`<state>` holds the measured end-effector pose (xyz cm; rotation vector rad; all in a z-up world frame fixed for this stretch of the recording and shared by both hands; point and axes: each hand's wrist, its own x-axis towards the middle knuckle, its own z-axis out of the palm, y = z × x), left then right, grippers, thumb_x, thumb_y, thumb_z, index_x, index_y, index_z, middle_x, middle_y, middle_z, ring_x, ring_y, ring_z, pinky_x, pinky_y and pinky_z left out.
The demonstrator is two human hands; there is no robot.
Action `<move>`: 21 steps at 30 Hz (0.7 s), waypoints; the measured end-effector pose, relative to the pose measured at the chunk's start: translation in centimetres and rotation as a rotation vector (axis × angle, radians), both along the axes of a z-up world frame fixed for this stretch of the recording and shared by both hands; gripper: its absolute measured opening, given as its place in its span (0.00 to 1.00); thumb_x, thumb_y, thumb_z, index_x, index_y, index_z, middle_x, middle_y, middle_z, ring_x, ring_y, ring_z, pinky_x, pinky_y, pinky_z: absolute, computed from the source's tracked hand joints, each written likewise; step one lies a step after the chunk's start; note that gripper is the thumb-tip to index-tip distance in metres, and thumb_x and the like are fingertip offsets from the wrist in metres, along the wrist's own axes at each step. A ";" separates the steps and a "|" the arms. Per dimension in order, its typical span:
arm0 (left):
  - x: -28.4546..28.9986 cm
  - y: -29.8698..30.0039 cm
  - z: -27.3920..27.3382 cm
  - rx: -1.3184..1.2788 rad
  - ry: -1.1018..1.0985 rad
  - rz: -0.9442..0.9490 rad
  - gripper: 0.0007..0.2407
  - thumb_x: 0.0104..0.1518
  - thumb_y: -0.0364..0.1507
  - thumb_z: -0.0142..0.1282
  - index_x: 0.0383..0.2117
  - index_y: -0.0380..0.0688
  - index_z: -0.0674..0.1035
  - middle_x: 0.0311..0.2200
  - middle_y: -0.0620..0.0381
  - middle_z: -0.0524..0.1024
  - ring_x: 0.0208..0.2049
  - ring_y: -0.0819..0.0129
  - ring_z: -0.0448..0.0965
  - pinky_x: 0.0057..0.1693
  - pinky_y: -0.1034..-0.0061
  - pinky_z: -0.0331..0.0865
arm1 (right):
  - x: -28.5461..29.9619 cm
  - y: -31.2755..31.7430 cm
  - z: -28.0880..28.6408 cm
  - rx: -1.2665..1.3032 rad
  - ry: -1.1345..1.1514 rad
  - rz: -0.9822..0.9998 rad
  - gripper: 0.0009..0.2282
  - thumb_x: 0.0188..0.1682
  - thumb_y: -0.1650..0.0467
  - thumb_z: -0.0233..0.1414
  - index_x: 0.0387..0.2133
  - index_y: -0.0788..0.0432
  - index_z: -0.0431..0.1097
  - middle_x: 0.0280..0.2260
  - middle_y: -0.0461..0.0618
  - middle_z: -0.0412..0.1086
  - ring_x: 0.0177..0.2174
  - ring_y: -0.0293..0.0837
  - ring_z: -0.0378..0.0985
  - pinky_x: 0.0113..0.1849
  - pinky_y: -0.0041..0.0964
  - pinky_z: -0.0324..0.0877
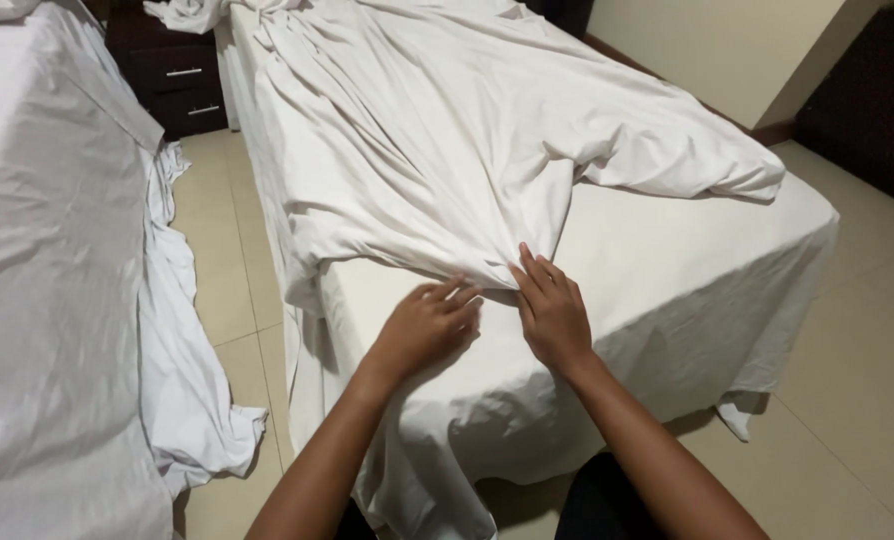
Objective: The person spreads a white fitted sheet over a mattress, smoothing the fabric and tucking the corners by hand. The person moves around the bed to adjust the sheet on all sides, ensuring it is flat and properly fitted.
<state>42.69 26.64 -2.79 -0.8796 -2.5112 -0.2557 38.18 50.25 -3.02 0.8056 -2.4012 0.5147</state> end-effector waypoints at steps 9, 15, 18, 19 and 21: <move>-2.9 2.4 -2.2 -0.041 -0.029 0.226 0.30 0.62 0.53 0.44 0.65 0.48 0.68 0.69 0.47 0.59 0.70 0.51 0.55 0.71 0.58 0.50 | 0.1 0.2 -0.6 -0.204 0.063 -0.025 0.26 0.53 0.70 0.55 0.65 0.61 0.57 0.71 0.61 0.45 0.62 0.61 0.57 0.59 0.51 0.59; -7.3 2.3 -0.3 0.031 -0.015 0.292 0.32 0.60 0.53 0.45 0.66 0.49 0.66 0.73 0.50 0.50 0.73 0.51 0.48 0.70 0.52 0.48 | 0.5 0.1 -0.2 -0.233 0.114 -0.012 0.28 0.51 0.70 0.56 0.65 0.62 0.57 0.70 0.58 0.47 0.61 0.62 0.57 0.60 0.53 0.59; -10.0 2.3 -0.5 0.044 -0.045 0.349 0.32 0.63 0.54 0.44 0.68 0.49 0.64 0.74 0.48 0.46 0.74 0.48 0.44 0.72 0.51 0.45 | 0.6 0.1 0.1 -0.233 0.098 -0.026 0.28 0.50 0.70 0.57 0.64 0.61 0.57 0.69 0.58 0.48 0.61 0.62 0.57 0.59 0.54 0.59; -10.6 2.4 -0.5 0.043 -0.047 0.343 0.32 0.63 0.54 0.44 0.68 0.49 0.64 0.74 0.48 0.46 0.74 0.48 0.44 0.72 0.51 0.45 | 0.6 0.1 0.2 -0.233 0.097 -0.033 0.28 0.50 0.70 0.57 0.64 0.61 0.57 0.69 0.58 0.48 0.61 0.62 0.57 0.59 0.54 0.59; -11.9 2.6 -0.5 0.097 -0.118 0.376 0.33 0.62 0.53 0.43 0.70 0.50 0.59 0.74 0.48 0.46 0.73 0.48 0.43 0.70 0.50 0.42 | 0.6 0.0 0.4 -0.228 0.064 -0.037 0.28 0.49 0.69 0.57 0.64 0.60 0.57 0.69 0.58 0.48 0.61 0.61 0.57 0.59 0.53 0.59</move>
